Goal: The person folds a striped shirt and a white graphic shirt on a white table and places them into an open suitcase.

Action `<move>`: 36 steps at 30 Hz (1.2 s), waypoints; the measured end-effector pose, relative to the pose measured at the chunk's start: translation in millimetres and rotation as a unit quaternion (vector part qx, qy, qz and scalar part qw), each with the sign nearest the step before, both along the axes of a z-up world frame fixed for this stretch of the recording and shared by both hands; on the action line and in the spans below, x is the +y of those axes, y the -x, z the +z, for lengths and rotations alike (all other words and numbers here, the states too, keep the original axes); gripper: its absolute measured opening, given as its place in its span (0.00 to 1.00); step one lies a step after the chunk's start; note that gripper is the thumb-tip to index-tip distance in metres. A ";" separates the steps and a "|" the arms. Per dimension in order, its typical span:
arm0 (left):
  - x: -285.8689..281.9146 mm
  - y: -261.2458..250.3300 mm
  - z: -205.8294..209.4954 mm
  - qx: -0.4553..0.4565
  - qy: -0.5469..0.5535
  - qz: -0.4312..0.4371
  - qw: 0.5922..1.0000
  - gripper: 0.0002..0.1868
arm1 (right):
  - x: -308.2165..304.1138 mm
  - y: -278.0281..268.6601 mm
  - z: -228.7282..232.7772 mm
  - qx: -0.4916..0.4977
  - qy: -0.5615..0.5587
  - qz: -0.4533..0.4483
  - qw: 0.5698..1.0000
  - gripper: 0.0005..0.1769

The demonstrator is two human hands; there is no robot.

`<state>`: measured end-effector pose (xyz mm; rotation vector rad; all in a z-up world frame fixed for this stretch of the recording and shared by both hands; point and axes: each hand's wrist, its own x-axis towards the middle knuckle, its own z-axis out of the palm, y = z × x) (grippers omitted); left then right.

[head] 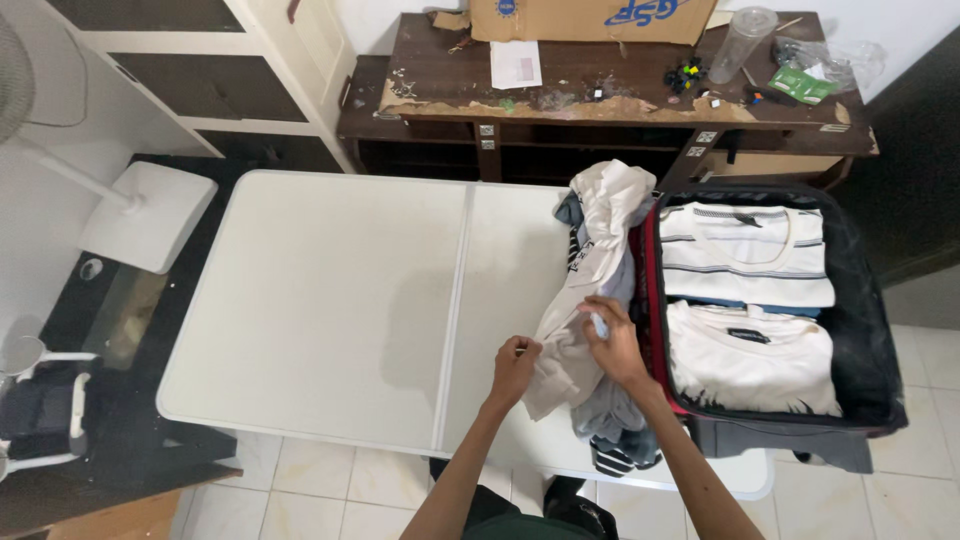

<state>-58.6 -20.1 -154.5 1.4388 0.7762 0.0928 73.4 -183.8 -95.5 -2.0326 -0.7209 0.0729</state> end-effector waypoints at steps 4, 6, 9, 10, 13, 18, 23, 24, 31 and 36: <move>41.5 18.8 22.9 -0.035 0.014 0.001 0.999 0.15 | 33.5 14.3 -69.9 0.052 -0.042 -0.073 0.995 0.17; 55.2 30.8 18.9 -0.058 0.003 0.005 0.998 0.14 | 44.2 19.0 -101.1 0.103 -0.059 -0.098 0.988 0.20; 74.8 43.5 10.8 -0.073 -0.038 -0.002 0.997 0.12 | 67.4 30.6 -127.9 0.270 -0.066 -0.106 0.955 0.28; 79.2 47.6 7.4 -0.059 -0.045 -0.008 0.997 0.12 | 76.1 34.8 -133.7 0.320 -0.068 -0.099 0.940 0.31; 98.0 59.6 -1.0 -0.068 -0.063 -0.031 0.995 0.10 | 98.1 51.4 -140.5 0.384 -0.063 -0.066 0.919 0.38; 129.9 81.9 -15.3 -0.109 -0.059 -0.023 0.992 0.08 | 121.7 80.0 -139.4 0.407 -0.067 -0.058 0.909 0.38; 174.4 103.8 -33.4 -0.142 -0.082 0.041 0.986 0.07 | 129.2 96.2 -139.3 0.409 -0.014 -0.060 0.910 0.30; 184.7 109.0 -36.8 -0.139 -0.087 0.050 0.985 0.08 | 129.8 98.9 -138.5 0.399 0.016 -0.064 0.914 0.29; 242.5 165.3 -56.4 -0.072 -0.103 0.132 0.983 0.17 | 148.1 135.8 -141.6 0.264 0.138 -0.054 0.953 0.26; 256.0 194.9 -39.2 0.024 -0.248 0.169 0.953 0.13 | 160.7 162.7 -144.8 0.227 0.137 -0.008 0.964 0.26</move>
